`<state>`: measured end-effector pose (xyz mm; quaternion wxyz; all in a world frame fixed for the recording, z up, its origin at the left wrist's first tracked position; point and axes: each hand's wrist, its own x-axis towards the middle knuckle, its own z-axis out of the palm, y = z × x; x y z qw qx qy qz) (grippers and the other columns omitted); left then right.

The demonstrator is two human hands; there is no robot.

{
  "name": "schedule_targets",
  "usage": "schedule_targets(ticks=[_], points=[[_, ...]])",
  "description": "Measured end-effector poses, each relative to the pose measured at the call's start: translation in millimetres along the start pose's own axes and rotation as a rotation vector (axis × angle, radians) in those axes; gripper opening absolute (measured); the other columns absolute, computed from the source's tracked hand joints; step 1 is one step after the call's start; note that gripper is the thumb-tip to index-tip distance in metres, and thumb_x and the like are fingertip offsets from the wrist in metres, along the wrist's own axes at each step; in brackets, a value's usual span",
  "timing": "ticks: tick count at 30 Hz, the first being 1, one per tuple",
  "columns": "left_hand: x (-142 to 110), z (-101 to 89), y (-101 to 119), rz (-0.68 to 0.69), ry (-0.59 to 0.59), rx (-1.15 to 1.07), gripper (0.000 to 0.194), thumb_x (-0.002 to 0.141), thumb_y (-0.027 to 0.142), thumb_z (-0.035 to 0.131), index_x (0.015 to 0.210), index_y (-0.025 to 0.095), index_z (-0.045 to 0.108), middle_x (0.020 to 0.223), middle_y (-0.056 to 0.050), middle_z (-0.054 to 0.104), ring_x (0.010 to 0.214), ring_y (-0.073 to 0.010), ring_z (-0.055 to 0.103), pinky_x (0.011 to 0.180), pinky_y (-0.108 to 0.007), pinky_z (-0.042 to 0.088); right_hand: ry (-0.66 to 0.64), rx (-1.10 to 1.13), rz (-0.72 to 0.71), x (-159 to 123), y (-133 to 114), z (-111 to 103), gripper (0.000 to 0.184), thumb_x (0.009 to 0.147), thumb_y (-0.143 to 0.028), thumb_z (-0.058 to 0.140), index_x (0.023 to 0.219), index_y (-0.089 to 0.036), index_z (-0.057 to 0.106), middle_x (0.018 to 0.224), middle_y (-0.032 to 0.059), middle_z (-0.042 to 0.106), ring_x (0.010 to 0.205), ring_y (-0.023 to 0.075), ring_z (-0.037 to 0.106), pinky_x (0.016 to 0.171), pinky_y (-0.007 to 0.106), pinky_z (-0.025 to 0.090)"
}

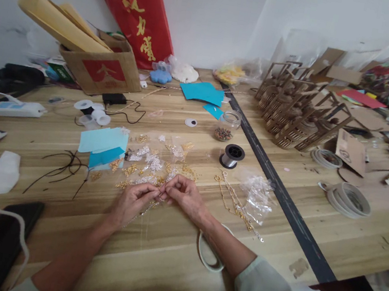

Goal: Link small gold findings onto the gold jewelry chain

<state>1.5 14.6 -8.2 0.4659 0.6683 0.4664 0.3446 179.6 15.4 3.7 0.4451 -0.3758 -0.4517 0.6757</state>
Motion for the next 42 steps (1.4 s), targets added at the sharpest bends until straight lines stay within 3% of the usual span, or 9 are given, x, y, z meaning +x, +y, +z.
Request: schedule_targets(ticks=[8, 14, 20, 29, 36, 42], points=[[-1.2, 2.1, 3.0, 0.003, -0.025, 0.015, 0.019, 0.084, 0.028, 0.054, 0.071, 0.016, 0.06, 0.061, 0.0, 0.063, 0.057, -0.013, 0.056, 0.058, -0.022, 0.041, 0.003, -0.043, 0.028, -0.8, -4.5, -0.3, 0.023, 0.074, -0.034, 0.074, 0.074, -0.014, 0.062, 0.078, 0.0039, 0.069, 0.064, 0.0104, 0.063, 0.056, 0.02, 0.049], [-0.8, 1.2, -1.5, 0.017, 0.038, -0.095, 0.02, 0.086, 0.034, 0.054, 0.081, 0.016, 0.062, 0.073, -0.002, 0.061, 0.067, -0.0143, 0.057, 0.064, -0.024, 0.044, -0.004, -0.009, 0.024, 0.6, -1.7, -2.6, 0.022, 0.073, -0.033, 0.073, 0.073, -0.015, 0.061, 0.078, 0.0029, 0.068, 0.064, 0.0107, 0.063, 0.055, 0.02, 0.049], [2.3, 4.8, -5.4, -0.026, -0.012, -0.193, 0.015, 0.075, 0.028, 0.067, 0.083, 0.015, 0.065, 0.085, -0.006, 0.064, 0.078, -0.0175, 0.062, 0.071, -0.027, 0.048, -0.02, -0.044, 0.008, 0.0, -1.9, -4.1, 0.019, 0.076, -0.032, 0.071, 0.076, -0.016, 0.062, 0.082, 0.0039, 0.069, 0.066, 0.0112, 0.062, 0.057, 0.021, 0.049], [1.2, 4.2, -2.5, -0.097, 0.029, -0.276, 0.016, 0.072, 0.029, 0.07, 0.077, 0.014, 0.066, 0.072, -0.003, 0.066, 0.066, -0.0136, 0.06, 0.062, -0.023, 0.045, -0.015, -0.107, -0.058, -0.3, -4.4, -1.4, 0.021, 0.074, -0.034, 0.072, 0.071, -0.016, 0.06, 0.077, 0.0016, 0.062, 0.063, 0.01, 0.054, 0.05, 0.019, 0.043], [1.2, 3.3, 5.9, -0.199, -0.004, -0.444, 0.026, 0.067, 0.035, 0.075, 0.079, 0.013, 0.065, 0.067, -0.003, 0.069, 0.065, -0.0157, 0.063, 0.067, -0.028, 0.05, -0.021, -0.105, -0.053, -2.1, -2.2, -0.2, 0.024, 0.075, -0.038, 0.07, 0.076, -0.017, 0.059, 0.074, 0.0018, 0.064, 0.065, 0.013, 0.06, 0.056, 0.023, 0.048], [1.6, 3.4, 6.1, -0.199, 0.019, -0.454, 0.025, 0.068, 0.035, 0.074, 0.077, 0.014, 0.065, 0.066, -0.002, 0.068, 0.062, -0.0148, 0.063, 0.065, -0.027, 0.05, -0.02, -0.1, -0.055, -1.2, -1.8, 1.2, 0.025, 0.074, -0.039, 0.072, 0.074, -0.017, 0.06, 0.071, 0.0013, 0.064, 0.065, 0.0137, 0.06, 0.059, 0.025, 0.049]])
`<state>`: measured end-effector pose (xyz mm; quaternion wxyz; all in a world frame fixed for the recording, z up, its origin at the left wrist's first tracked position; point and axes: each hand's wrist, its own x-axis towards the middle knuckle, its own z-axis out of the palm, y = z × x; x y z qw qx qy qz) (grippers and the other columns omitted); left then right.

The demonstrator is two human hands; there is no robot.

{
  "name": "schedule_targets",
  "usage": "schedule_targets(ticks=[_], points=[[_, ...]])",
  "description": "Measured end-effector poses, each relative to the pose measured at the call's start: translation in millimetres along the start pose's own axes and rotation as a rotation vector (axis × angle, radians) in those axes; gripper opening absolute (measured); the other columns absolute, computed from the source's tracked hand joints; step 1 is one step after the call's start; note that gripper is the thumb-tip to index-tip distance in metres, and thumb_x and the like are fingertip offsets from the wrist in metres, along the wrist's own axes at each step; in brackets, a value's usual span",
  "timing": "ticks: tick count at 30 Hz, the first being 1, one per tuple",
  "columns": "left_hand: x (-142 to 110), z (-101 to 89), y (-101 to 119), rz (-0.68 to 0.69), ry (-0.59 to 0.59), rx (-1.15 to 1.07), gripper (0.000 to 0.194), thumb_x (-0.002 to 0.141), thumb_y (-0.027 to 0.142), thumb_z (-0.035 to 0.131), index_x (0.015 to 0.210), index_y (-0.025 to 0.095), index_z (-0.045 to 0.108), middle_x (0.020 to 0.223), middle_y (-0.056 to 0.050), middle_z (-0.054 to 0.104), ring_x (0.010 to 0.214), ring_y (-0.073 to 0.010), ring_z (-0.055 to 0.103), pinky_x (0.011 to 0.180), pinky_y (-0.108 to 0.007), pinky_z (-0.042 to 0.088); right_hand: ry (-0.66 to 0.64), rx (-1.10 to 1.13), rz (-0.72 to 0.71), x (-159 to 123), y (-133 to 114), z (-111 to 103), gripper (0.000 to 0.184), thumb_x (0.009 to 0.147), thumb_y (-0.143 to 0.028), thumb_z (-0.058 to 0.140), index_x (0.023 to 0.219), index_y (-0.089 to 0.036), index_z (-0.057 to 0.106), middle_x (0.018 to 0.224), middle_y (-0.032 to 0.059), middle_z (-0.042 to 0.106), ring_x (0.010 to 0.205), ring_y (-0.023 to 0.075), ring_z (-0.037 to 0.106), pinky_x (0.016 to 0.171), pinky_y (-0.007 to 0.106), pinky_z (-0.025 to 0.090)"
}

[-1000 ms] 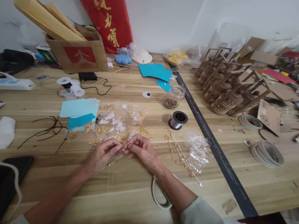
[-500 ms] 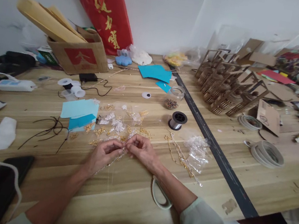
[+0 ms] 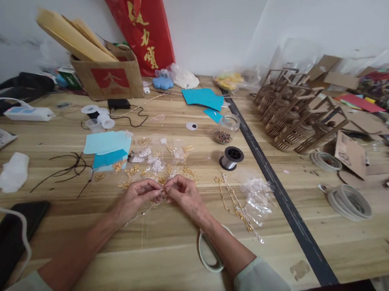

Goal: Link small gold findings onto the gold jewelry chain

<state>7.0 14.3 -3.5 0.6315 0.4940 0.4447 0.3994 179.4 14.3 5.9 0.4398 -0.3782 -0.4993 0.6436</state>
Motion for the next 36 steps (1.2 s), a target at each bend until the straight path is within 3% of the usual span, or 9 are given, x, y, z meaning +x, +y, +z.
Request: schedule_targets(ticks=[10, 16, 23, 31, 36], points=[[2.8, -1.0, -7.2, 0.125, 0.072, 0.097, 0.016, 0.071, 0.028, 0.071, 0.073, 0.013, 0.066, 0.06, -0.001, 0.064, 0.058, -0.0128, 0.059, 0.059, -0.023, 0.047, -0.029, -0.055, -0.04, -1.4, -2.7, 0.8, 0.025, 0.076, -0.039, 0.07, 0.073, -0.017, 0.058, 0.08, 0.0028, 0.059, 0.065, 0.0118, 0.051, 0.053, 0.022, 0.042], [2.9, 0.4, -7.7, 0.193, 0.086, 0.169, 0.015, 0.071, 0.027, 0.069, 0.067, 0.014, 0.064, 0.061, -0.001, 0.063, 0.058, -0.0133, 0.058, 0.058, -0.022, 0.045, -0.084, -0.055, -0.053, -2.3, -2.5, 1.2, 0.026, 0.076, -0.04, 0.07, 0.072, -0.018, 0.057, 0.085, 0.0044, 0.061, 0.074, 0.0156, 0.056, 0.059, 0.024, 0.043], [4.4, 0.4, -11.5, 0.177, 0.117, 0.216, 0.012, 0.07, 0.027, 0.068, 0.069, 0.015, 0.065, 0.063, -0.002, 0.064, 0.06, -0.0145, 0.059, 0.058, -0.023, 0.047, -0.091, -0.094, -0.08, -1.7, -6.6, -0.4, 0.025, 0.078, -0.039, 0.068, 0.071, -0.017, 0.058, 0.083, 0.0042, 0.062, 0.076, 0.0163, 0.057, 0.069, 0.029, 0.043], [3.3, -0.9, -13.2, 0.253, 0.191, 0.321, 0.007, 0.073, 0.023, 0.066, 0.072, 0.016, 0.067, 0.07, -0.003, 0.066, 0.066, -0.0147, 0.061, 0.062, -0.023, 0.048, -0.018, -0.045, -0.015, -0.6, -0.6, -0.3, 0.025, 0.075, -0.039, 0.069, 0.072, -0.018, 0.056, 0.08, 0.0031, 0.061, 0.061, 0.0113, 0.05, 0.052, 0.023, 0.039], [2.6, 0.6, -10.6, 0.238, 0.192, 0.256, 0.011, 0.071, 0.022, 0.068, 0.08, 0.016, 0.069, 0.079, -0.005, 0.069, 0.075, -0.0168, 0.065, 0.069, -0.025, 0.052, 0.039, -0.088, -0.019, 1.0, 4.5, -2.0, 0.025, 0.075, -0.04, 0.069, 0.073, -0.018, 0.057, 0.079, 0.0028, 0.06, 0.06, 0.011, 0.049, 0.049, 0.022, 0.041]])
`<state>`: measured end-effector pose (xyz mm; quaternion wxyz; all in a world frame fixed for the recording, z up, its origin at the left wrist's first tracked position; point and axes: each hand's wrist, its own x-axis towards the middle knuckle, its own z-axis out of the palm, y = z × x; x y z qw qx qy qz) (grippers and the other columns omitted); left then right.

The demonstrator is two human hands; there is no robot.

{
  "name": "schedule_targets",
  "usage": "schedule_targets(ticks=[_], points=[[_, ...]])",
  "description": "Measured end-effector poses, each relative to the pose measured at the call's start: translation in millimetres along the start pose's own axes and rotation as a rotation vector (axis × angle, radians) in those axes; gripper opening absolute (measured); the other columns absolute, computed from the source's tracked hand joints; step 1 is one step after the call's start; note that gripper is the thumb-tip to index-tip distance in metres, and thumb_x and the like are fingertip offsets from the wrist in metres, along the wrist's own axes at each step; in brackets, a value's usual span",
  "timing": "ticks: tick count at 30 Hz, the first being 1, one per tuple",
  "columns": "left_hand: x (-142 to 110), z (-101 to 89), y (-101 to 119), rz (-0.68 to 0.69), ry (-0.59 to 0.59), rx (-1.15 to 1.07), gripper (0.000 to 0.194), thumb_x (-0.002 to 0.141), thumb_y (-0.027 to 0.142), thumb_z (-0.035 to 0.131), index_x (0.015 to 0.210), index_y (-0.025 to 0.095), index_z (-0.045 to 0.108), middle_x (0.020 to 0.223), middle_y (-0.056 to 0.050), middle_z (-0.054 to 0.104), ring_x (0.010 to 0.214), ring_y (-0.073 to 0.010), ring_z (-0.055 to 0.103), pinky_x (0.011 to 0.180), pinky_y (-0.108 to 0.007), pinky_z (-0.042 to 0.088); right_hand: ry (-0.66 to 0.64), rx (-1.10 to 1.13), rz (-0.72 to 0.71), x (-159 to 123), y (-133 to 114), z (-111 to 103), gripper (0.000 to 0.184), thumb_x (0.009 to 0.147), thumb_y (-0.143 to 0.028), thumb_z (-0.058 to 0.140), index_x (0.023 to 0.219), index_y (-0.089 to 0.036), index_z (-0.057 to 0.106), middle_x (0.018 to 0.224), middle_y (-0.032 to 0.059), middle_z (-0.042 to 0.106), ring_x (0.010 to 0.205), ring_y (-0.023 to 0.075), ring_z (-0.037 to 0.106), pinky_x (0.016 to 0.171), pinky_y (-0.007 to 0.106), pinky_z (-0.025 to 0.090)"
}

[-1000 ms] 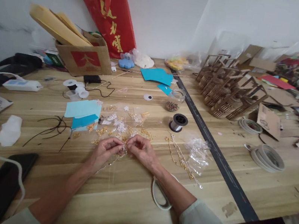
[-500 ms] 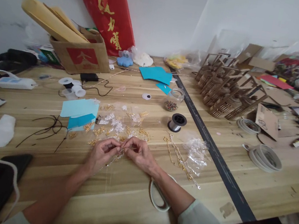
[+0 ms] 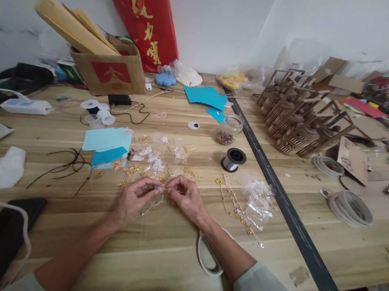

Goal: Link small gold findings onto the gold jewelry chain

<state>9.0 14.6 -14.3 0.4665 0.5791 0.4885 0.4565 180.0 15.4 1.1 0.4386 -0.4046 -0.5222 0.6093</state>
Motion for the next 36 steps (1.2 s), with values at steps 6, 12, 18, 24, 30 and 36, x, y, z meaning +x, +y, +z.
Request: schedule_targets(ticks=[6, 12, 18, 24, 30, 36], points=[[2.8, -4.3, 1.6, -0.12, -0.011, -0.147, 0.018, 0.068, 0.026, 0.072, 0.082, 0.015, 0.07, 0.079, -0.005, 0.071, 0.073, -0.0171, 0.066, 0.07, -0.027, 0.053, -0.001, -0.058, 0.009, 0.6, 1.2, -1.1, 0.026, 0.076, -0.04, 0.067, 0.09, -0.019, 0.06, 0.073, 0.0003, 0.059, 0.059, 0.0116, 0.051, 0.048, 0.022, 0.042], [4.6, -6.4, -1.1, -0.213, -0.017, -0.317, 0.019, 0.066, 0.028, 0.075, 0.077, 0.015, 0.066, 0.067, 0.0, 0.069, 0.062, -0.0139, 0.065, 0.066, -0.026, 0.053, -0.106, -0.123, 0.046, -1.1, 2.1, 0.0, 0.033, 0.075, -0.032, 0.071, 0.101, -0.018, 0.056, 0.066, -0.0033, 0.059, 0.052, 0.0091, 0.05, 0.047, 0.02, 0.037], [5.6, -4.8, 0.5, -0.272, -0.052, -0.383, 0.021, 0.062, 0.027, 0.078, 0.071, 0.014, 0.064, 0.059, 0.001, 0.066, 0.055, -0.0112, 0.06, 0.056, -0.022, 0.047, -0.158, -0.05, 0.13, -2.5, 3.9, 4.0, 0.031, 0.076, -0.038, 0.07, 0.092, -0.016, 0.055, 0.079, 0.0035, 0.067, 0.06, 0.0108, 0.06, 0.053, 0.021, 0.044], [6.5, -5.4, 0.6, -0.304, -0.055, -0.43, 0.023, 0.056, 0.022, 0.08, 0.069, 0.014, 0.063, 0.06, 0.002, 0.066, 0.054, -0.0091, 0.058, 0.056, -0.02, 0.046, -0.16, -0.097, 0.129, -1.7, 2.1, 3.5, 0.029, 0.077, -0.042, 0.068, 0.08, -0.015, 0.057, 0.067, -0.0004, 0.06, 0.054, 0.0079, 0.052, 0.049, 0.019, 0.041], [6.5, -6.3, -0.9, -0.328, -0.05, -0.454, 0.027, 0.053, 0.019, 0.081, 0.076, 0.014, 0.068, 0.067, 0.0, 0.07, 0.06, -0.0107, 0.062, 0.059, -0.021, 0.048, -0.137, -0.097, 0.099, -1.0, 0.1, 2.7, 0.031, 0.075, -0.044, 0.069, 0.077, -0.016, 0.056, 0.06, -0.0035, 0.055, 0.052, 0.0076, 0.049, 0.047, 0.018, 0.04], [6.0, -7.0, -3.4, -0.31, -0.082, -0.502, 0.026, 0.055, 0.019, 0.082, 0.076, 0.014, 0.069, 0.068, -0.001, 0.071, 0.06, -0.0115, 0.063, 0.06, -0.021, 0.05, -0.146, -0.045, 0.117, 1.2, 2.2, 1.4, 0.037, 0.073, -0.049, 0.07, 0.078, -0.017, 0.053, 0.068, 0.0007, 0.063, 0.057, 0.0106, 0.057, 0.05, 0.02, 0.044]])
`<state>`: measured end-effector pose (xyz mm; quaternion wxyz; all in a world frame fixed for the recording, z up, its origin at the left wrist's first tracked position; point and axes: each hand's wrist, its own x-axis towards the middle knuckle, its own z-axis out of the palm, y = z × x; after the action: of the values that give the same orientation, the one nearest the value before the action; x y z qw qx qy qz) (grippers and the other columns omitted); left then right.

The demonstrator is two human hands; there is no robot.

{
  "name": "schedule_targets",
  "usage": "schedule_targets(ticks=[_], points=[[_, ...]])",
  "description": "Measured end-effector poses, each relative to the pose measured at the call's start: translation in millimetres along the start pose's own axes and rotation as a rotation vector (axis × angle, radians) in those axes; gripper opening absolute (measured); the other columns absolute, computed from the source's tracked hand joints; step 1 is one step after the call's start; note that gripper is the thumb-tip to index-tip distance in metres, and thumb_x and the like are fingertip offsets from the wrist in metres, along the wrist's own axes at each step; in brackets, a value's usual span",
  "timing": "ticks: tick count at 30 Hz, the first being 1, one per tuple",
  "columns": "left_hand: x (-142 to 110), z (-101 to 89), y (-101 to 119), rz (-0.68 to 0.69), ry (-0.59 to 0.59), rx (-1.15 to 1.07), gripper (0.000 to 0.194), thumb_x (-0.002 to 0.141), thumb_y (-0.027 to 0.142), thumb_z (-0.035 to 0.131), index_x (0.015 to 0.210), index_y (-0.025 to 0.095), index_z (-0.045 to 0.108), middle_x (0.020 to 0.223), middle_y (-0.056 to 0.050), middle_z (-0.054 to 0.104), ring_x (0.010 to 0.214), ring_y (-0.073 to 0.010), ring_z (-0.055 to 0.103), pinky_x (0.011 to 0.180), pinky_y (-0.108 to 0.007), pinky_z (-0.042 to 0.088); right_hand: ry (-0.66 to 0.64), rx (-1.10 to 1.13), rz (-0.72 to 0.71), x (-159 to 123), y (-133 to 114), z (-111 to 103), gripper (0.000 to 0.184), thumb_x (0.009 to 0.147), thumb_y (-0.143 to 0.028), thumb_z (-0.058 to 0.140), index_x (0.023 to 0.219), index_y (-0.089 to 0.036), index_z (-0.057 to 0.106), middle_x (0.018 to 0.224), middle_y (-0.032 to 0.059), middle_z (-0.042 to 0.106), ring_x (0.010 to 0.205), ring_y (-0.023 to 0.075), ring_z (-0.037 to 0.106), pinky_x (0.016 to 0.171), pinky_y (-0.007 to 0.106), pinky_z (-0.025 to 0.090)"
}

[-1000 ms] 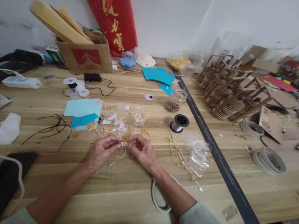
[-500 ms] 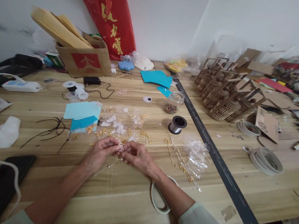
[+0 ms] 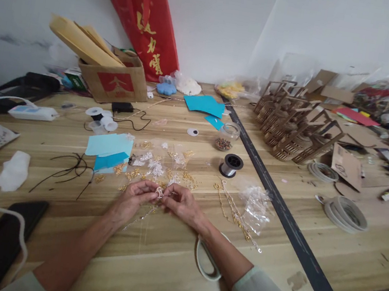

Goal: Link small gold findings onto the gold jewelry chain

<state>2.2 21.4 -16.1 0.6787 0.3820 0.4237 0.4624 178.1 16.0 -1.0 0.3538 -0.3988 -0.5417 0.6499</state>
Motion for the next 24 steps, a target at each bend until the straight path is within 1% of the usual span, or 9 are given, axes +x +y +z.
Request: schedule_targets(ticks=[4, 10, 17, 21, 24], points=[[0.2, 0.0, -0.5, -0.001, -0.018, -0.01, 0.021, 0.056, 0.02, 0.082, 0.071, 0.013, 0.068, 0.063, -0.001, 0.071, 0.057, -0.0116, 0.063, 0.059, -0.022, 0.049, -0.013, 0.003, -0.001, -0.4, -3.0, -0.2, 0.037, 0.074, -0.049, 0.069, 0.077, -0.016, 0.054, 0.066, 0.001, 0.063, 0.059, 0.0114, 0.058, 0.051, 0.021, 0.045], [-0.6, 2.0, 3.4, -0.009, 0.0, -0.078, 0.024, 0.055, 0.021, 0.083, 0.073, 0.013, 0.069, 0.066, -0.001, 0.071, 0.058, -0.0108, 0.062, 0.061, -0.022, 0.049, 0.031, -0.007, -0.017, -1.4, -4.2, 0.0, 0.036, 0.073, -0.049, 0.071, 0.077, -0.016, 0.055, 0.062, -0.0013, 0.059, 0.054, 0.0095, 0.053, 0.05, 0.02, 0.041], [-1.4, 1.4, 7.4, -0.053, -0.041, -0.217, 0.026, 0.057, 0.021, 0.083, 0.076, 0.012, 0.07, 0.066, -0.002, 0.07, 0.062, -0.0121, 0.063, 0.064, -0.024, 0.051, 0.096, -0.001, -0.03, -1.6, -4.5, -0.7, 0.035, 0.074, -0.048, 0.069, 0.077, -0.016, 0.056, 0.06, -0.0018, 0.059, 0.051, 0.0092, 0.053, 0.046, 0.019, 0.041], [-1.2, 0.1, 8.4, -0.074, -0.063, -0.238, 0.025, 0.058, 0.02, 0.083, 0.078, 0.011, 0.07, 0.068, -0.003, 0.07, 0.065, -0.0144, 0.066, 0.067, -0.026, 0.051, 0.107, 0.057, -0.039, 0.4, -3.9, -2.2, 0.035, 0.073, -0.047, 0.071, 0.076, -0.016, 0.057, 0.059, -0.0018, 0.061, 0.049, 0.0087, 0.054, 0.046, 0.018, 0.042], [-1.3, -0.7, 8.3, -0.095, -0.07, -0.233, 0.025, 0.059, 0.022, 0.083, 0.078, 0.012, 0.07, 0.066, -0.002, 0.068, 0.06, -0.0138, 0.065, 0.063, -0.026, 0.051, 0.12, 0.105, -0.028, 1.9, -1.8, -3.9, 0.035, 0.072, -0.047, 0.073, 0.076, -0.016, 0.057, 0.057, -0.0024, 0.061, 0.048, 0.0083, 0.053, 0.045, 0.018, 0.043]])
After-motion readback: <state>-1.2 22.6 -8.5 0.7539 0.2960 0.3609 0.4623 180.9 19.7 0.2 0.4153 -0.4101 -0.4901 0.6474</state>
